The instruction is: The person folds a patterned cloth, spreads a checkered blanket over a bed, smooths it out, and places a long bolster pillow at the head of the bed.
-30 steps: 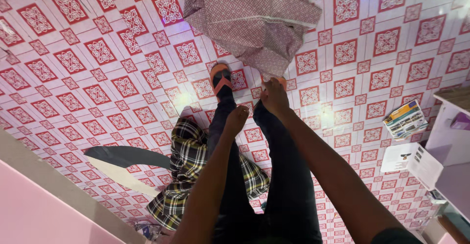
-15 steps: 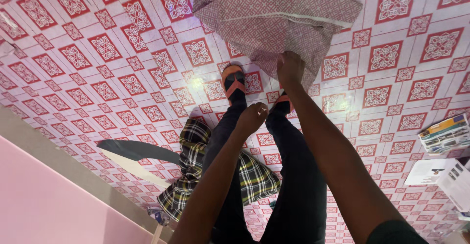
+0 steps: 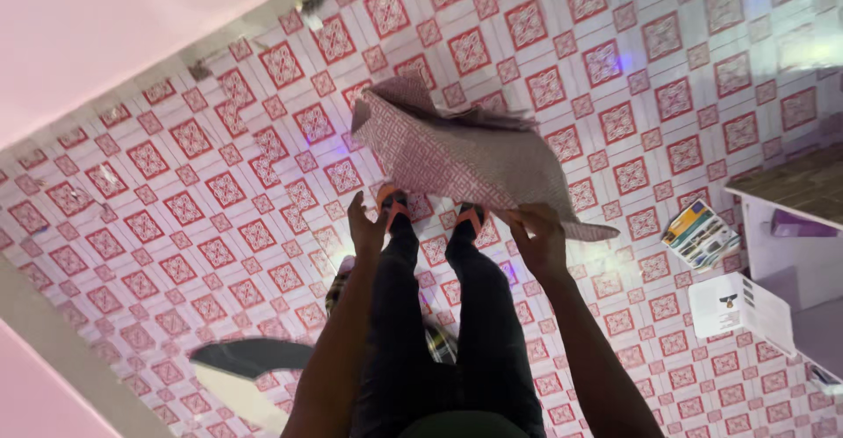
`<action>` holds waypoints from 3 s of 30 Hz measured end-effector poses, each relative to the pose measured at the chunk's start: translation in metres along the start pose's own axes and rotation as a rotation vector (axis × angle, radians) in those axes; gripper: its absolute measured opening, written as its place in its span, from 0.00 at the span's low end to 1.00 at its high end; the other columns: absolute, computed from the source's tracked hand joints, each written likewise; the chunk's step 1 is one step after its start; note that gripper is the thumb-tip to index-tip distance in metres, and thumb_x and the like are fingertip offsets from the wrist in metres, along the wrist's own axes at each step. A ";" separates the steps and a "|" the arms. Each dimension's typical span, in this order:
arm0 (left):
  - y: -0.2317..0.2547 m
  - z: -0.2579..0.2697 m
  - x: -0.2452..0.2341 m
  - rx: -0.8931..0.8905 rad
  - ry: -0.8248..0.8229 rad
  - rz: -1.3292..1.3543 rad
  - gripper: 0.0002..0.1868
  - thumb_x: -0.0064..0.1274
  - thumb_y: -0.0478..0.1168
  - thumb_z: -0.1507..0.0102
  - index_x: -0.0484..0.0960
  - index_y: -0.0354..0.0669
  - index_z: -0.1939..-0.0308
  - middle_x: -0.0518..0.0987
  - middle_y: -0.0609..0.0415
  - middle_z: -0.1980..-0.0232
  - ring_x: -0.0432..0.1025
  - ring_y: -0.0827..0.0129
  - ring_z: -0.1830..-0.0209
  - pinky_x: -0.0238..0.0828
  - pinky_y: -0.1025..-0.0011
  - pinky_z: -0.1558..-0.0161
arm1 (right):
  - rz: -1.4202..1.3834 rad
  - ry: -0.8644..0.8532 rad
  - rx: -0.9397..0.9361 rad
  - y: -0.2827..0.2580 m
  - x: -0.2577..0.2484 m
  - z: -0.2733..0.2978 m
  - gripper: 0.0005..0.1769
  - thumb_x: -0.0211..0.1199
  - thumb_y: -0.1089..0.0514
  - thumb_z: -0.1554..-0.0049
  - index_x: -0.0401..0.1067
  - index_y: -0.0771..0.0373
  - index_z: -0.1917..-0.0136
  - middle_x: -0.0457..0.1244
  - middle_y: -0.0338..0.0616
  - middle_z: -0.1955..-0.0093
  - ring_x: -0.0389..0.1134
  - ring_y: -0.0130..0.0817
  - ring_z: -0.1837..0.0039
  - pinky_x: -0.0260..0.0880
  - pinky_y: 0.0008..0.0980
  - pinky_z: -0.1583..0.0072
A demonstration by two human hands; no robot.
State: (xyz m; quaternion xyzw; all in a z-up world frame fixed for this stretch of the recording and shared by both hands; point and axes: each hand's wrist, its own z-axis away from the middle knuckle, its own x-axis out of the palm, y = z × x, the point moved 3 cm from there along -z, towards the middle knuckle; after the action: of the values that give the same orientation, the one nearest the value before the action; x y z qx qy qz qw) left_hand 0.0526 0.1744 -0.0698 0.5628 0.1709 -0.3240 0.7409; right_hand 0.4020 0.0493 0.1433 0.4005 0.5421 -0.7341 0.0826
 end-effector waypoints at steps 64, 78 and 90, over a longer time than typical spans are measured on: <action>0.390 0.552 0.004 0.611 -1.749 0.289 0.12 0.54 0.44 0.28 0.80 0.36 0.51 0.77 0.62 0.60 0.66 0.81 0.62 0.67 0.77 0.56 | -0.128 1.302 0.959 -0.138 -0.160 0.736 0.22 0.66 0.64 0.41 0.72 0.61 0.34 0.67 0.41 0.51 0.68 0.27 0.48 0.69 0.30 0.45; 0.447 0.641 -0.007 0.413 -2.051 0.274 0.09 0.54 0.38 0.28 0.79 0.36 0.47 0.79 0.61 0.55 0.70 0.81 0.57 0.68 0.77 0.49 | -1.243 1.896 0.959 0.025 0.051 0.868 0.40 0.58 0.29 0.38 0.64 0.61 0.27 0.61 0.41 0.39 0.62 0.35 0.40 0.63 0.40 0.42; 0.489 0.624 0.006 0.448 -1.967 0.265 0.06 0.54 0.36 0.29 0.80 0.37 0.50 0.81 0.60 0.57 0.71 0.82 0.60 0.70 0.77 0.51 | -1.805 0.920 1.136 0.000 0.081 0.806 0.45 0.55 0.25 0.44 0.66 0.61 0.29 0.64 0.49 0.30 0.66 0.42 0.33 0.63 0.54 0.32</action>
State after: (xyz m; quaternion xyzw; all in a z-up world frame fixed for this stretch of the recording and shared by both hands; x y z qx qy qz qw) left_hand 0.3163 -0.3406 0.4724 0.1870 -0.6425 -0.5833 0.4605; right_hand -0.0538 -0.6200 0.1621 0.0766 0.2022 -0.4487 -0.8671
